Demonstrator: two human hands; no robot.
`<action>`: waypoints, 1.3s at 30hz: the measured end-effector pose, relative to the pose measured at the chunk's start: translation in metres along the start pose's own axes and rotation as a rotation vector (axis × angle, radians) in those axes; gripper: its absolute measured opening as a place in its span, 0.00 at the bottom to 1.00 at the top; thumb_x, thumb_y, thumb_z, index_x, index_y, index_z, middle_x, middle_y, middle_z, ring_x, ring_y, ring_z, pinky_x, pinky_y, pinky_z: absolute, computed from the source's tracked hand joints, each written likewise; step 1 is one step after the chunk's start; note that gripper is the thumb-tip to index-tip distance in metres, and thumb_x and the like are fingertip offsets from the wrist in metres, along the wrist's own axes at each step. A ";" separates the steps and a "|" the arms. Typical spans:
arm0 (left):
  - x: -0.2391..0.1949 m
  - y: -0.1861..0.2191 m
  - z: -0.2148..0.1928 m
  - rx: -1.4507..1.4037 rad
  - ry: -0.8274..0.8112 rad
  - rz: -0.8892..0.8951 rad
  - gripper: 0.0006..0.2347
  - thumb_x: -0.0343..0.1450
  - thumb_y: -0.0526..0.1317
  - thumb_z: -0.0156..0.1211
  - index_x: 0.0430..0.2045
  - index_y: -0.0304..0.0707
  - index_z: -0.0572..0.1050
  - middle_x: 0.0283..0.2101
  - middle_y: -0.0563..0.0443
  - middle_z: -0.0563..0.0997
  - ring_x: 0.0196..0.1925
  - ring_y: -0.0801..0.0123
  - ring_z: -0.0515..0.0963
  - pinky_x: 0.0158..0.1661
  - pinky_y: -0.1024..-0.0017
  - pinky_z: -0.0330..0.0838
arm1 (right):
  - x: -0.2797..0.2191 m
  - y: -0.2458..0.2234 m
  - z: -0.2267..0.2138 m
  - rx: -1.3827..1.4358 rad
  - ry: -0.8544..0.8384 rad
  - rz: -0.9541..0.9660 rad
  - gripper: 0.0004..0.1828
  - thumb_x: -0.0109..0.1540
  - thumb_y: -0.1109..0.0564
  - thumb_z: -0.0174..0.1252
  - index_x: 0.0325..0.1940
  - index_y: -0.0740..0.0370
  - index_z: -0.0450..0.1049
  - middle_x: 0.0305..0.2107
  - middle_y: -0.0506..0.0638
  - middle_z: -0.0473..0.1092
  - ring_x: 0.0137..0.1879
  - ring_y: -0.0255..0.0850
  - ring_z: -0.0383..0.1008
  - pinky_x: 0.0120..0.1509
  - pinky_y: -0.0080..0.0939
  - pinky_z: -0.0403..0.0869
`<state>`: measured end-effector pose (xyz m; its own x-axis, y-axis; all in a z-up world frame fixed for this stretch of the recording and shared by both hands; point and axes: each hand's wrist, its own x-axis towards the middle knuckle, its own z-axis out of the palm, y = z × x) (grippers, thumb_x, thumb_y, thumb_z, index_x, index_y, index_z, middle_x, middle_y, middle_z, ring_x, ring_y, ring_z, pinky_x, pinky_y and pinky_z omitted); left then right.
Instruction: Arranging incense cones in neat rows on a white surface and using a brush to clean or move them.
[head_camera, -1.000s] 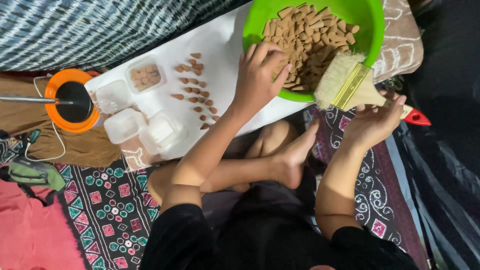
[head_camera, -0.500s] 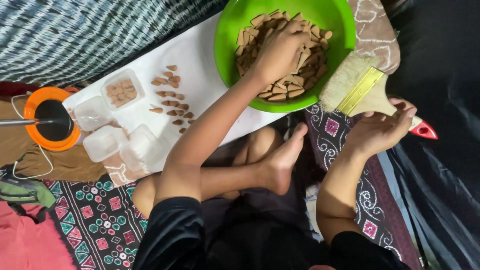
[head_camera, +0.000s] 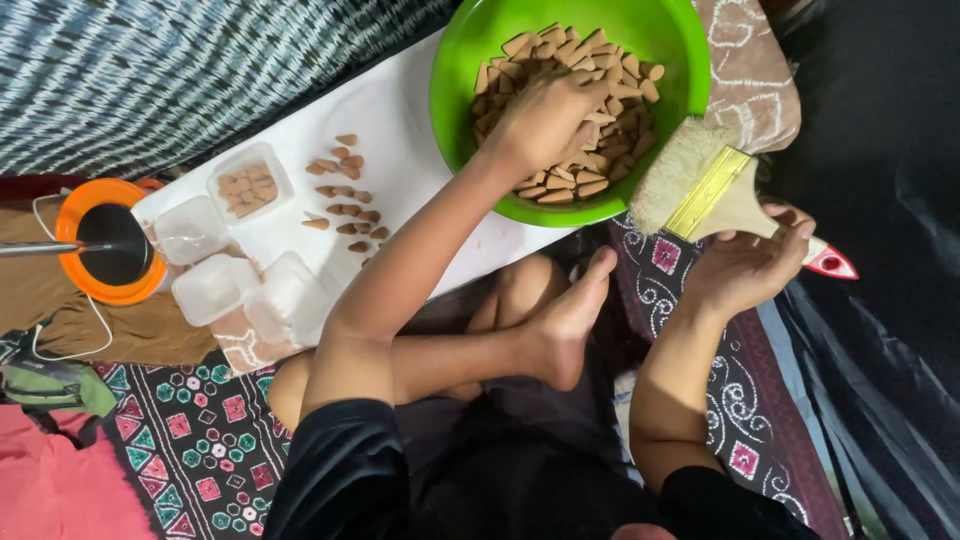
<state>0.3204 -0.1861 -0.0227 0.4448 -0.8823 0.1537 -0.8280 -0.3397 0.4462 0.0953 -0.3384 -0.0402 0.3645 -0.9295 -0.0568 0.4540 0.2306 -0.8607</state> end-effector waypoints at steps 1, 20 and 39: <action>-0.012 0.006 -0.005 0.000 0.003 -0.001 0.13 0.66 0.23 0.63 0.43 0.24 0.76 0.25 0.50 0.79 0.26 0.68 0.81 0.36 0.70 0.84 | -0.004 -0.002 0.002 -0.001 -0.003 -0.001 0.18 0.63 0.39 0.58 0.38 0.57 0.73 0.36 0.44 0.71 0.35 0.33 0.70 0.28 0.30 0.62; -0.282 0.150 0.016 -1.198 0.900 -0.742 0.09 0.68 0.36 0.68 0.40 0.35 0.81 0.35 0.49 0.81 0.40 0.74 0.80 0.43 0.76 0.76 | -0.118 0.028 -0.015 0.193 -0.711 -0.102 0.15 0.67 0.52 0.50 0.32 0.66 0.71 0.24 0.60 0.68 0.31 0.47 0.78 0.39 0.39 0.77; -0.336 0.208 0.001 -0.982 1.223 -0.819 0.11 0.67 0.32 0.68 0.40 0.26 0.79 0.38 0.35 0.82 0.41 0.63 0.83 0.47 0.72 0.79 | -0.181 0.016 -0.010 0.085 -0.860 0.106 0.16 0.68 0.51 0.56 0.38 0.69 0.72 0.31 0.56 0.69 0.42 0.45 0.81 0.37 0.33 0.82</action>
